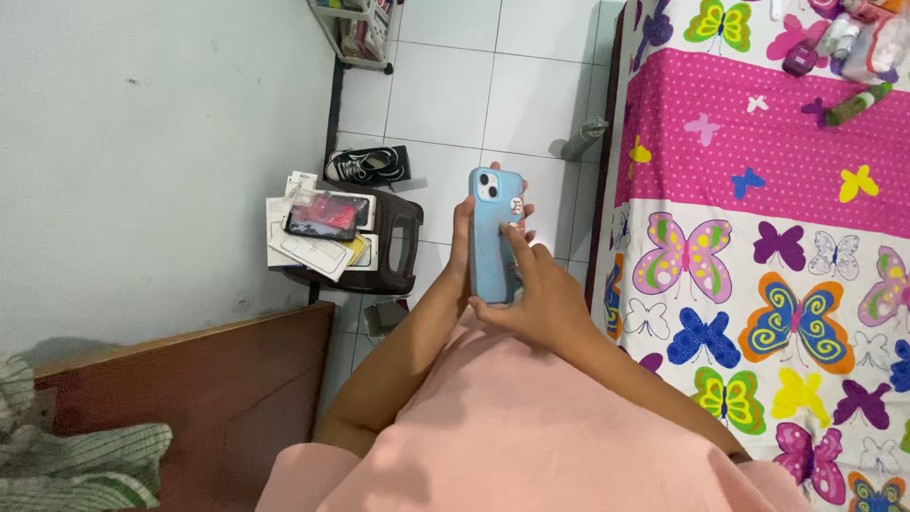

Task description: The person wipes a pink phone case with a tissue, then removes a blue case from a white phone and wipes the phone with a tissue. The person places the pink case onto the phone, adjusts it, and briefly inspects the phone before placing it on the bed.

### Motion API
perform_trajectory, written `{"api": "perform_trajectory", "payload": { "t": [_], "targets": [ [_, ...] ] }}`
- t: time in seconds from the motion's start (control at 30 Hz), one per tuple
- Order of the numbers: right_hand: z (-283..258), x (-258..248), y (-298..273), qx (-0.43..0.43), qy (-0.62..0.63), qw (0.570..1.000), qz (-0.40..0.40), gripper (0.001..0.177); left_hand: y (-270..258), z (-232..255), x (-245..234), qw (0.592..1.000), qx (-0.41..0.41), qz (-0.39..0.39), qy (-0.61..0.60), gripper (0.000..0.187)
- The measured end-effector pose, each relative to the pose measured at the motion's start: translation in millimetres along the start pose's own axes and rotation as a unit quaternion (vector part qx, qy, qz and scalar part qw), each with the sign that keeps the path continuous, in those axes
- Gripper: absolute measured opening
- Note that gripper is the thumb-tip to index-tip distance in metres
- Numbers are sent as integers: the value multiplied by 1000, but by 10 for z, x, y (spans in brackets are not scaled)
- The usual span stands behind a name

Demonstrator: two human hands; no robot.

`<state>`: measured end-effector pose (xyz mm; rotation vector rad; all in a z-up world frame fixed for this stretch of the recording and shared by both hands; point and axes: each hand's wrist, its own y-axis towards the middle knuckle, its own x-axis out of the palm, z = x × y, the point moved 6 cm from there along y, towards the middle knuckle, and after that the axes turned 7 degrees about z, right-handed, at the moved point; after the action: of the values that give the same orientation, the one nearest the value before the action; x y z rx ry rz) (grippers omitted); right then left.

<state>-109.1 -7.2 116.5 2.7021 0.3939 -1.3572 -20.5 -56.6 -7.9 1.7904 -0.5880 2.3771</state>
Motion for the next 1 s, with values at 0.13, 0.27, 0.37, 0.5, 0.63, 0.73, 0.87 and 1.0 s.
{"api": "perform_trajectory", "payload": {
  "t": [0.13, 0.27, 0.37, 0.5, 0.63, 0.73, 0.87, 1.0],
  "targets": [
    [106, -14, -86, 8, -40, 999, -17, 104, -75, -125, -99, 991, -65, 55, 106, 75],
    [203, 105, -163, 42, -81, 992, -88, 110, -181, -282, -187, 985, -75, 106, 117, 75],
    [255, 177, -209, 61, -83, 989, -103, 115, -238, -352, -247, 982, -107, 113, 110, 74],
    [258, 210, -282, -4, -66, 994, -85, 107, -313, -362, -274, 977, -135, 91, 137, 78],
    [294, 277, -361, -45, -52, 991, -118, 102, -411, -377, -299, 971, -134, 86, 177, 83],
    [301, 302, -373, -50, -47, 988, -137, 101, -443, -411, -334, 971, -138, 79, 181, 87],
    [276, 270, -363, -3, -62, 986, -155, 106, -447, -410, -386, 971, -130, 47, 194, 107],
    [217, 112, -367, 22, -31, 991, -126, 113, -462, -362, -360, 969, -123, -59, 207, 138]
  ]
}}
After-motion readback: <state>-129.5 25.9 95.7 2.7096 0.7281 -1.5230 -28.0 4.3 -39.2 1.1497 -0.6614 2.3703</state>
